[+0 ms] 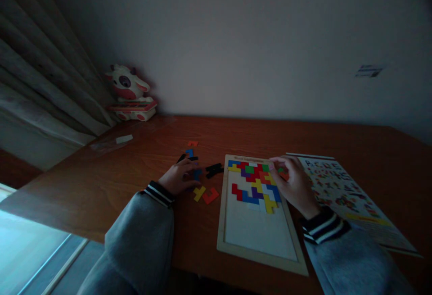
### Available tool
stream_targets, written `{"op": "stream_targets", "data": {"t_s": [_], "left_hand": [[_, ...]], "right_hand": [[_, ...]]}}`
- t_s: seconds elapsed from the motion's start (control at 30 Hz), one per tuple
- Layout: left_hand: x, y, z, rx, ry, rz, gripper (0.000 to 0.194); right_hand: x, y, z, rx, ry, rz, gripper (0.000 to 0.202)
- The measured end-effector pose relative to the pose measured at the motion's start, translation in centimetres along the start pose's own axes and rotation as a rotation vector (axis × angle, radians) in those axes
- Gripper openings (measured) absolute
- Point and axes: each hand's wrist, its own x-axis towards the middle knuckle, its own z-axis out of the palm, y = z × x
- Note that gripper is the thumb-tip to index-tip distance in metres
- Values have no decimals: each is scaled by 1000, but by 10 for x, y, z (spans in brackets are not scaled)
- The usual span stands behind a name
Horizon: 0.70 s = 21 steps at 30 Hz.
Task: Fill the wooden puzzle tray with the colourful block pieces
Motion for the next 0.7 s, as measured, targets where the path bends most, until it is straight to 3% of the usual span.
{"op": "stream_targets", "data": {"t_s": [0.1,0.2,0.3,0.4,0.53,0.7], "left_hand": [[2,2,1,-64,45,-11,39],[5,5,5,-42,115,105,19],[10,18,13,22,196,261,25],[15,43,21,87,197,363,37],[20,72,31,83,151,377,39],[24,84,39,-64,170,280,21]], "right_hand": [[0,0,0,18,-6,16,18],[0,-2,0,26,-4,23,17],[1,-4,-1,17,-3,11,16],[2,-5,-2,1,-2,-5,15],[2,-6,-2,5,-18,-19,15],[2,-7,-2,25,-31,-18,17]]}}
